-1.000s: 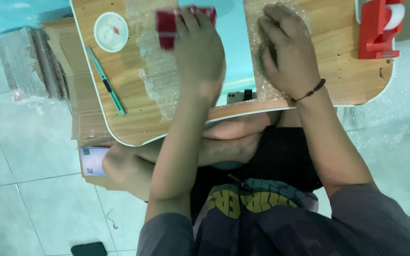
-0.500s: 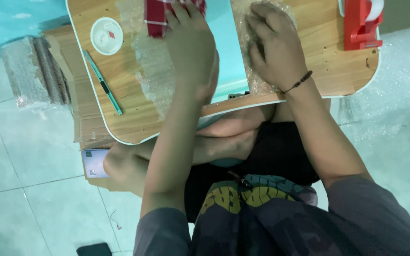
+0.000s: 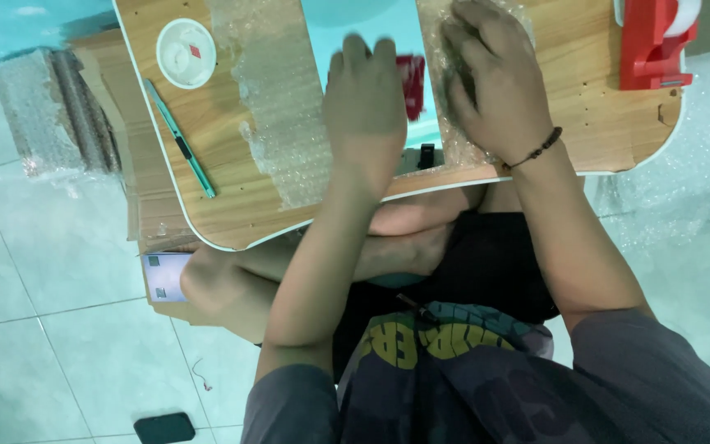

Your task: Cleaning a rectangular mirror with a cloth and then wrapping it in bubble wrap and securing it with tape on a small table.

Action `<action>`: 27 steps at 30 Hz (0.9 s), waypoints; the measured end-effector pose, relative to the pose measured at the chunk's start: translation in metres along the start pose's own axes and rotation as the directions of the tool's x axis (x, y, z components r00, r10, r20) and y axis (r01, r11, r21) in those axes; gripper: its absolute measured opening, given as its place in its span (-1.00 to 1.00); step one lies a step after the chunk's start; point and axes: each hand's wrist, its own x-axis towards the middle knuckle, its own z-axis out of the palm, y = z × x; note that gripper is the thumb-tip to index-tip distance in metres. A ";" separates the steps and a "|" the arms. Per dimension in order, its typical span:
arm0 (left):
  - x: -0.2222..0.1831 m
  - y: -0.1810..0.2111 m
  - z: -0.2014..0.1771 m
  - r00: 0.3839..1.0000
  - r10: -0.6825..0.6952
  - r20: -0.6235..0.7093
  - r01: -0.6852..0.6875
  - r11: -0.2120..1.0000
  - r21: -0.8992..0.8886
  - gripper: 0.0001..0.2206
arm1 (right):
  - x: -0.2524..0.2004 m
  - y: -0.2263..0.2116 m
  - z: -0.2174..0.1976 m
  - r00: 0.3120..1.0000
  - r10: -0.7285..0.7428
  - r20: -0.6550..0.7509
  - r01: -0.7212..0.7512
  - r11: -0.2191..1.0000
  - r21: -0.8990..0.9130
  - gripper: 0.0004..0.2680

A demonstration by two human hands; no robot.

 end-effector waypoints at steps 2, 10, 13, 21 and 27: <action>0.026 -0.015 0.023 0.995 0.029 -0.091 -0.026 0.999 0.033 -0.84 | -0.001 0.000 0.003 1.000 0.013 0.002 -0.013 1.000 -0.008 -0.69; 0.037 -0.013 0.051 0.979 0.082 -0.187 -0.063 0.992 0.106 -0.84 | 0.001 0.002 0.005 1.000 0.029 -0.012 -0.029 0.999 -0.028 -0.69; 0.033 -0.010 0.055 0.979 0.085 -0.185 -0.058 0.988 0.146 -0.89 | 0.000 0.002 0.005 0.999 0.043 -0.001 -0.043 0.999 -0.014 -0.68; 0.027 0.004 0.063 0.977 0.116 -0.176 -0.065 0.959 0.276 -0.89 | 0.000 0.004 0.004 0.999 0.033 -0.011 -0.032 0.999 0.018 -0.69; -0.037 0.038 -0.002 0.975 0.099 0.199 -0.149 0.955 0.257 -0.68 | -0.001 0.003 0.005 1.000 0.024 -0.016 -0.024 1.000 -0.012 -0.69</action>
